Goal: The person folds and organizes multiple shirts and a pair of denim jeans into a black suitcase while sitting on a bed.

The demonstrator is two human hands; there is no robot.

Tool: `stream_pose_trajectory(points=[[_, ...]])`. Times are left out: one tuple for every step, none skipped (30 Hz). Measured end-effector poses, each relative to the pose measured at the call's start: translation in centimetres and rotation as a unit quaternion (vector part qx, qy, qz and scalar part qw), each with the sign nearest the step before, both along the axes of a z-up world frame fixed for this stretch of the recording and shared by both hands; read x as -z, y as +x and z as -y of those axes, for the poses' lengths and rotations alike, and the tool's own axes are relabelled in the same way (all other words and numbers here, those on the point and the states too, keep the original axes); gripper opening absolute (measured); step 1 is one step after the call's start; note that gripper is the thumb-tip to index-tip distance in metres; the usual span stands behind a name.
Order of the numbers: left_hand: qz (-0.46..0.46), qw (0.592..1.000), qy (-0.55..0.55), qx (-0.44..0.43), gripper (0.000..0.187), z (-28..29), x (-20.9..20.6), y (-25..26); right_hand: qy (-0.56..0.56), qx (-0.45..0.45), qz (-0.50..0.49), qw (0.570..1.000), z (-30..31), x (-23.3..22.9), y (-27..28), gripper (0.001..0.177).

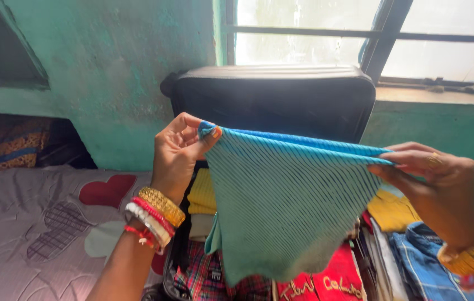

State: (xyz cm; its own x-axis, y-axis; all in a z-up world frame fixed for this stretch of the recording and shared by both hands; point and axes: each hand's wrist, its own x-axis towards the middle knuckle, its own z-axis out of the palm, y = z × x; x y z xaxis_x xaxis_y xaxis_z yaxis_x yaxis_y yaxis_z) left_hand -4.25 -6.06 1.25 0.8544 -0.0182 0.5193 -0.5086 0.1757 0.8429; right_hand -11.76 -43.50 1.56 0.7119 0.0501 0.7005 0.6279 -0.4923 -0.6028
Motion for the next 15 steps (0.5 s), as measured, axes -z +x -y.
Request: stream_pose_trajectory(points=[[-0.014, 1.0, -0.005, -0.003, 0.011, 0.0, -0.4, 0.1, 0.003, -0.003, 0.004, 1.0, 0.1, -0.2, 0.5, 0.019], [-0.01, 1.0, 0.007, -0.002, 0.011, 0.0, -0.5, 0.1, 0.006, -0.005, -0.001, 1.0, 0.3, 0.0, 0.6, 0.02], [-0.005, 1.0, 0.02, -0.002, 0.011, 0.0, -0.5, 0.2, 0.009, -0.007, -0.005, 1.0, 0.6, 0.2, 0.7, 0.02], [0.0, 0.999, 0.033, -0.002, 0.011, 0.0, -0.4, 0.3, 0.006, 0.0, -0.03, 1.0, 0.7, 0.4, 1.1, 0.021], [-0.006, 0.999, 0.038, -0.009, 0.012, 0.1, -0.1, 0.4, 0.002, 0.006, -0.055, 0.998, 0.6, 0.7, 1.7, 0.021], [-0.01, 0.999, 0.043, -0.016, 0.012, 0.3, 0.3, 0.6, -0.001, 0.012, -0.078, 0.997, 0.6, 1.0, 2.3, 0.021], [-0.014, 0.999, 0.047, -0.023, 0.013, 0.4, 0.6, 0.9, -0.006, 0.009, -0.084, 0.996, 0.5, 1.3, 2.8, 0.022], [-0.017, 0.999, 0.042, -0.024, 0.013, 0.5, 0.9, 1.2, -0.011, 0.005, -0.09, 0.996, 0.4, 1.7, 3.3, 0.023], [-0.02, 0.999, 0.037, -0.025, 0.013, 0.5, 1.3, 1.6, -0.017, 0.002, -0.097, 0.995, 0.4, 2.0, 3.6, 0.024], [-0.025, 0.999, 0.032, -0.026, 0.013, 0.5, 1.7, 1.7, -0.012, -0.021, -0.122, 0.992, 0.4, 2.3, 3.7, 0.023], [-0.026, 0.999, 0.027, -0.018, 0.013, 0.4, 2.0, 1.8, -0.007, -0.045, -0.146, 0.988, 0.3, 2.7, 4.0, 0.023], [-0.023, 0.999, 0.023, -0.009, 0.013, 0.4, 2.2, 2.0, -0.001, -0.068, -0.168, 0.983, 0.3, 3.0, 4.4, 0.022], [-0.02, 1.0, 0.019, -0.001, 0.012, 0.3, 2.3, 2.1, -0.02, -0.067, -0.185, 0.98, 0.4, 3.3, 4.6, 0.022], [-0.018, 0.999, 0.03, -0.002, 0.013, 0.3, 2.3, 2.2, -0.04, -0.067, -0.202, 0.976, 0.6, 3.8, 4.8, 0.022], [-0.015, 0.999, 0.04, -0.003, 0.013, 0.2, 2.4, 2.2, -0.06, -0.066, -0.22, 0.972, 0.8, 4.3, 5.0, 0.022]])
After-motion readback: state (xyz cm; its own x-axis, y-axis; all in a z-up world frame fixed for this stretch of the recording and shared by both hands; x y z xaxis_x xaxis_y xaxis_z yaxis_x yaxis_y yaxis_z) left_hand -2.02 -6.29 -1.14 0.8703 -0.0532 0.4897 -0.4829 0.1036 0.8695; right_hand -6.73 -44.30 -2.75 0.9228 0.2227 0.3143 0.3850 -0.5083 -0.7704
